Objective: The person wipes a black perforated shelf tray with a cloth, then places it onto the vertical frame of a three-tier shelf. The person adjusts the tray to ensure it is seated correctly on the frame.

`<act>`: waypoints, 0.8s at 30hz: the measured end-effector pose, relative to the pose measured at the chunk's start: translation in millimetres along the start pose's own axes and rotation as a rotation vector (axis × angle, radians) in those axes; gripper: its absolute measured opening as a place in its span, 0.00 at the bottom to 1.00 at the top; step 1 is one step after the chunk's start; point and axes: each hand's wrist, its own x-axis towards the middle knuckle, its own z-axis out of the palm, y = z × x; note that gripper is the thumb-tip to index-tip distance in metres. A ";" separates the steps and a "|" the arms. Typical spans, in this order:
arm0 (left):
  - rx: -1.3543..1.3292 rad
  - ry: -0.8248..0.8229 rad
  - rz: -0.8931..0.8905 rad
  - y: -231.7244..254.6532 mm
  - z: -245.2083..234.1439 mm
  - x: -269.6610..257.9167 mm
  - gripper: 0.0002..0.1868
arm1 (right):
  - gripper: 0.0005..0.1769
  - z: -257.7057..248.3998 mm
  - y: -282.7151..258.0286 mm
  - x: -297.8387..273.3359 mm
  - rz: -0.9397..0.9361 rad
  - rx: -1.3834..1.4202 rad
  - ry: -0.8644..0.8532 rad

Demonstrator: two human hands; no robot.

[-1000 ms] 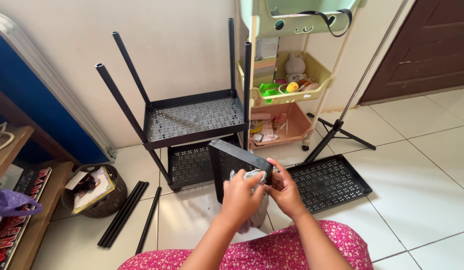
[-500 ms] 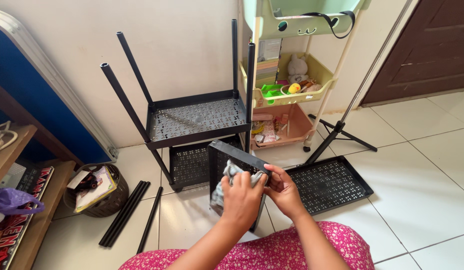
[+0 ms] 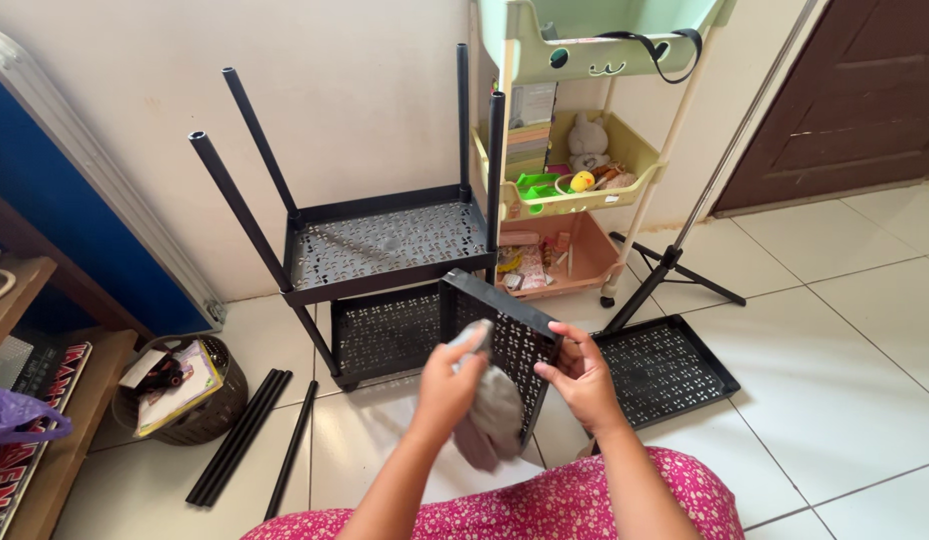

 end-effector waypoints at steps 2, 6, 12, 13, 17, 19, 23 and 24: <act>0.042 0.090 -0.029 -0.3 -10.0 9.6 0.21 | 0.36 0.2 -3.8 0.9 -0.013 -0.004 0.027; 0.029 0.199 -0.040 -0.7 -26.2 23.6 0.22 | 0.35 -1.2 -7.3 3.0 -0.054 -0.014 0.057; 0.149 0.248 -0.061 -14.3 -28.7 34.2 0.23 | 0.34 -2.4 -3.5 4.7 -0.103 -0.100 0.086; 0.218 0.267 -0.075 -17.3 -27.8 35.7 0.23 | 0.34 -1.6 -3.5 5.0 -0.094 -0.103 0.090; 0.302 0.304 -0.081 -26.4 -25.7 35.7 0.23 | 0.34 2.6 -4.6 4.1 -0.128 -0.151 0.081; 0.300 0.309 -0.074 -24.3 -23.9 35.5 0.23 | 0.33 4.6 -6.4 4.7 -0.112 -0.162 0.074; 0.355 0.306 -0.154 -8.9 -23.8 34.1 0.22 | 0.34 6.5 -8.8 5.7 -0.086 -0.179 0.080; 0.352 0.306 -0.153 -4.8 -24.1 33.4 0.22 | 0.34 6.1 -8.2 6.1 -0.086 -0.187 0.078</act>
